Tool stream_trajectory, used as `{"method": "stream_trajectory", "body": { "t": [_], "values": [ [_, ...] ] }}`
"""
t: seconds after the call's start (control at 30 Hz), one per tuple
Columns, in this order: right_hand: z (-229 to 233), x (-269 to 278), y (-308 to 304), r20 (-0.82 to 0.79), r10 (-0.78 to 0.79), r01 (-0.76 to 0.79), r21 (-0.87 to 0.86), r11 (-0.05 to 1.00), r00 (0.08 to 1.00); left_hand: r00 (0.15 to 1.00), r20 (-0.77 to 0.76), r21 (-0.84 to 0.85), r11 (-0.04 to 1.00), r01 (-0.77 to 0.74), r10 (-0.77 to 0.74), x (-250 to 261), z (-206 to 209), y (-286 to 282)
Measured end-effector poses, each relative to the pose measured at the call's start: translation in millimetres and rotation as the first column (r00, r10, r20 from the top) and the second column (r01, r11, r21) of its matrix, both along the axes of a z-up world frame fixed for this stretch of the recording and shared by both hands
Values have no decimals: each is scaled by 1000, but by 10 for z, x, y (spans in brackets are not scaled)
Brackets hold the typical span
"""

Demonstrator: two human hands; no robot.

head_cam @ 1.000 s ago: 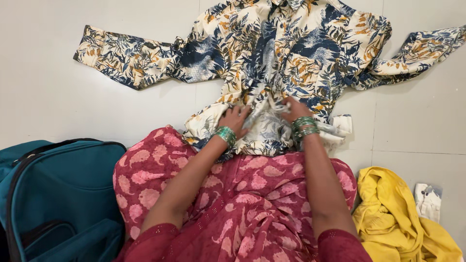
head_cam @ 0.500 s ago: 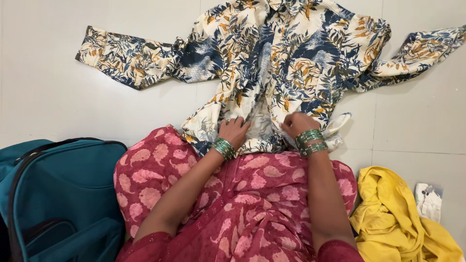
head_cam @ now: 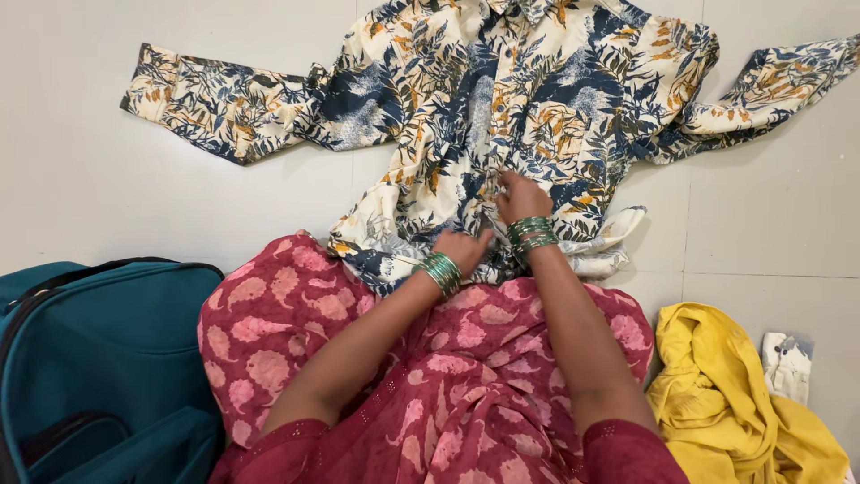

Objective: The person sits on the floor and fastens the buttons of a printed shirt before smoothing and folding it.

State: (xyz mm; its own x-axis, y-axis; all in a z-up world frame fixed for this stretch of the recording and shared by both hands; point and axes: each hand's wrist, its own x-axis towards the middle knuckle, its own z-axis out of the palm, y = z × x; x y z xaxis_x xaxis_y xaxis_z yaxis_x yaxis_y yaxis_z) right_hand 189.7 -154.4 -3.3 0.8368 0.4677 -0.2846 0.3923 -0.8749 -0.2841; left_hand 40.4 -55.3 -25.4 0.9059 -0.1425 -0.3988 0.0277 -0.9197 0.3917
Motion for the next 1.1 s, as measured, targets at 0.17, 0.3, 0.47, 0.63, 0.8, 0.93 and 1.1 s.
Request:
{"method": "stream_trajectory", "body": {
  "t": [0.17, 0.3, 0.47, 0.63, 0.8, 0.93, 1.1],
  "values": [
    [215, -55, 92, -8, -37, 38, 142, 989, 999, 943, -37, -147, 932, -331, 329, 173, 259, 344],
    [169, -82, 152, -80, 37, -38, -1, 999, 996, 737, 285, -375, 779, -503, 613, 314, 34, 501],
    [36, 35, -34, -149, -18, 16, -12, 1000, 989, 859, 219, -227, 880, -417, 464, 392, -145, 368],
    [219, 32, -2, -244, -60, 35, -105, 994, 968, 920, 198, 68, 931, -358, 339, 273, -405, 151],
    [192, -137, 36, -296, 107, -199, -303, 932, 949, 901, 219, 76, 914, -398, 374, 54, -486, 102],
    [-18, -204, -104, -298, 215, -311, -329, 891, 930, 886, 221, 98, 894, -436, 408, -42, -435, 112],
    [-160, -352, -116, -409, 230, -401, -401, 824, 883, 877, 203, 22, 894, -448, 435, -257, -459, 116]
  ]
}}
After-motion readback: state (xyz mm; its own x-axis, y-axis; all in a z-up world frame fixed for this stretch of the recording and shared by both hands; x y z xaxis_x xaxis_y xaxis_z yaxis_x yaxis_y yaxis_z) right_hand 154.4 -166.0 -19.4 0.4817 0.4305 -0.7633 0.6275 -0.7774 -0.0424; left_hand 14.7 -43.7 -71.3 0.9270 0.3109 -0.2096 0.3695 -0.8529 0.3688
